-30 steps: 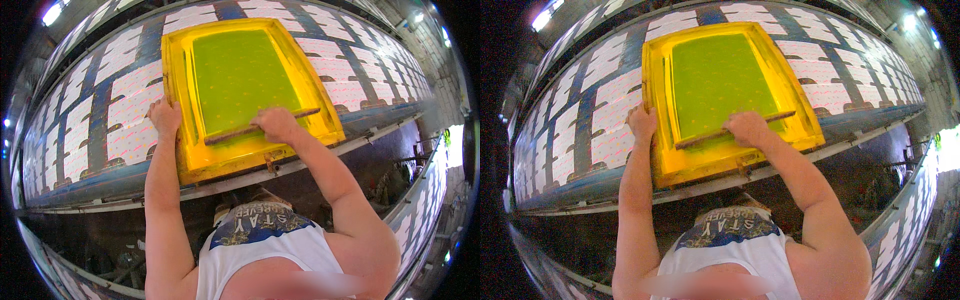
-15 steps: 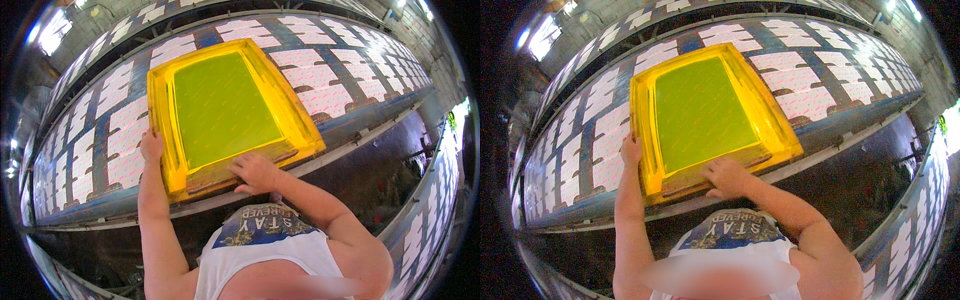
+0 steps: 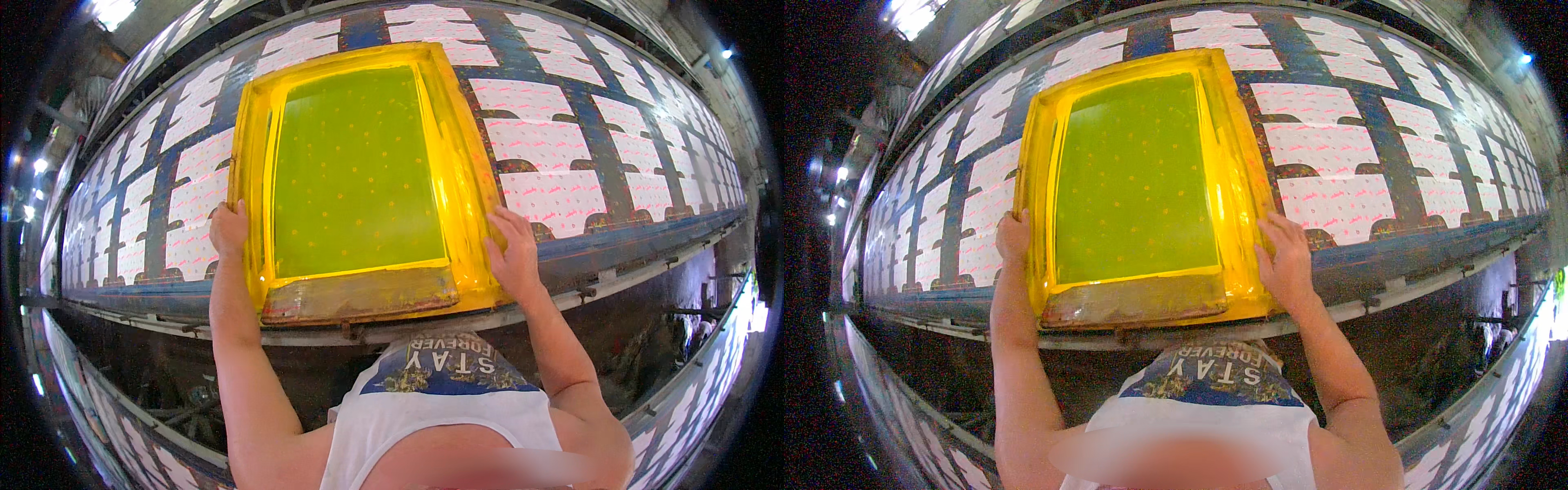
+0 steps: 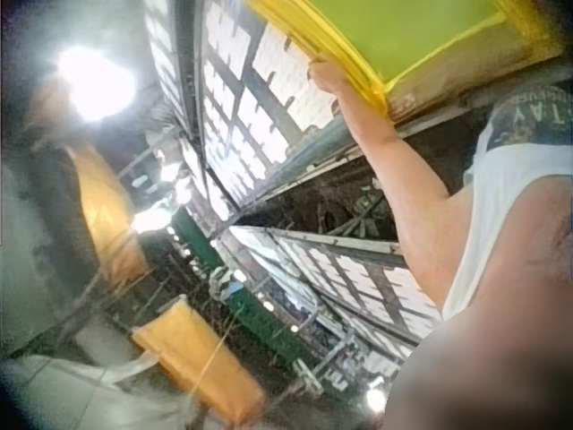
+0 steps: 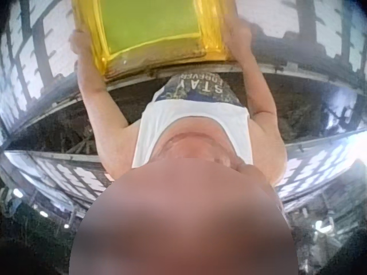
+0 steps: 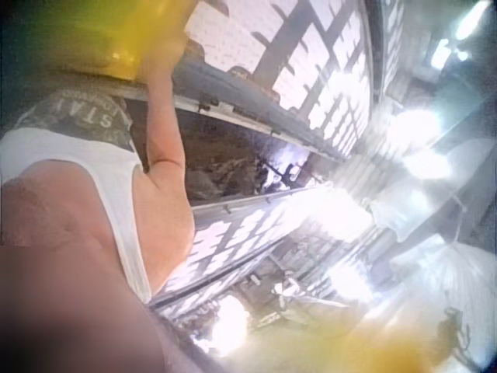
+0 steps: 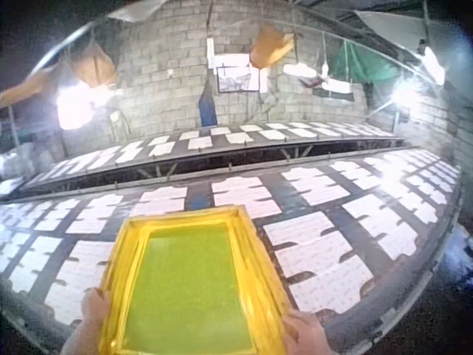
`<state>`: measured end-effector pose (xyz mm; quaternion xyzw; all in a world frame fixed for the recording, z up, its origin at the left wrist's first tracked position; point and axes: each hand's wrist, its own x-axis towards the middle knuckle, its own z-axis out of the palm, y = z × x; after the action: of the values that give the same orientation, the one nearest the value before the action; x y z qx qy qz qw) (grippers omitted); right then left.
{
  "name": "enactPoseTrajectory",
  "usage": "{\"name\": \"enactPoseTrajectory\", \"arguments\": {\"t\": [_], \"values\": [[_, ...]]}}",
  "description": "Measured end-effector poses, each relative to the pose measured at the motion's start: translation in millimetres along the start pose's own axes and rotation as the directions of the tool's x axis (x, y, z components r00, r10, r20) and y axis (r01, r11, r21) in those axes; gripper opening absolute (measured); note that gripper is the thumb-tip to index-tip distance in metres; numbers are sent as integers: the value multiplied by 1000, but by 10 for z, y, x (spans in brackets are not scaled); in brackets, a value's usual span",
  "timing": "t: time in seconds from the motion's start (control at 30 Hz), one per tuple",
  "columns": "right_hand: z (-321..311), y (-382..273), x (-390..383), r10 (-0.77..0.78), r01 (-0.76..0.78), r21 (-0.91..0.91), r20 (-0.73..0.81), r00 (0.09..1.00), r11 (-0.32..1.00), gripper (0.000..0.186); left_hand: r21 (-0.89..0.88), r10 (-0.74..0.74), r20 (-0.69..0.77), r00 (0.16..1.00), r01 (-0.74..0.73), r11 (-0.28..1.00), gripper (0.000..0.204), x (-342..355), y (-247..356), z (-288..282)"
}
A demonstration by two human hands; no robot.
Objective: The person repeatedly places a yellow screen-printing frame over printed sheets on a conveyor, pulls a squeegee across the green ink to transfer the print, then lifts and repositions the frame to the next sheet. The process continues along the moving line of sheets.
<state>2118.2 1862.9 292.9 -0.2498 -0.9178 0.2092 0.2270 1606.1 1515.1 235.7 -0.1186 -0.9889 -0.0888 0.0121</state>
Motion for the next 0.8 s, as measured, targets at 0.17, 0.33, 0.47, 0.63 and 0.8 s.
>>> {"name": "enactPoseTrajectory", "arguments": {"t": [0.17,0.33,0.47,0.63,0.8], "values": [[270,251,395,208,-204,-74,61,976,976,72,-99,-27,30,999,30,995,61,66,-29,-37],[440,341,881,329,-310,-156,121,936,938,81,-215,79,47,996,-67,974,55,140,-215,73],[503,345,1030,316,-303,-141,83,945,943,83,-283,87,53,995,-69,957,50,181,-345,144],[338,281,1108,268,-251,-155,97,959,955,76,-377,90,126,988,-36,926,42,316,-404,145],[86,295,1262,205,-192,-124,101,974,974,76,-389,34,174,984,37,921,41,373,-358,-18]]}}
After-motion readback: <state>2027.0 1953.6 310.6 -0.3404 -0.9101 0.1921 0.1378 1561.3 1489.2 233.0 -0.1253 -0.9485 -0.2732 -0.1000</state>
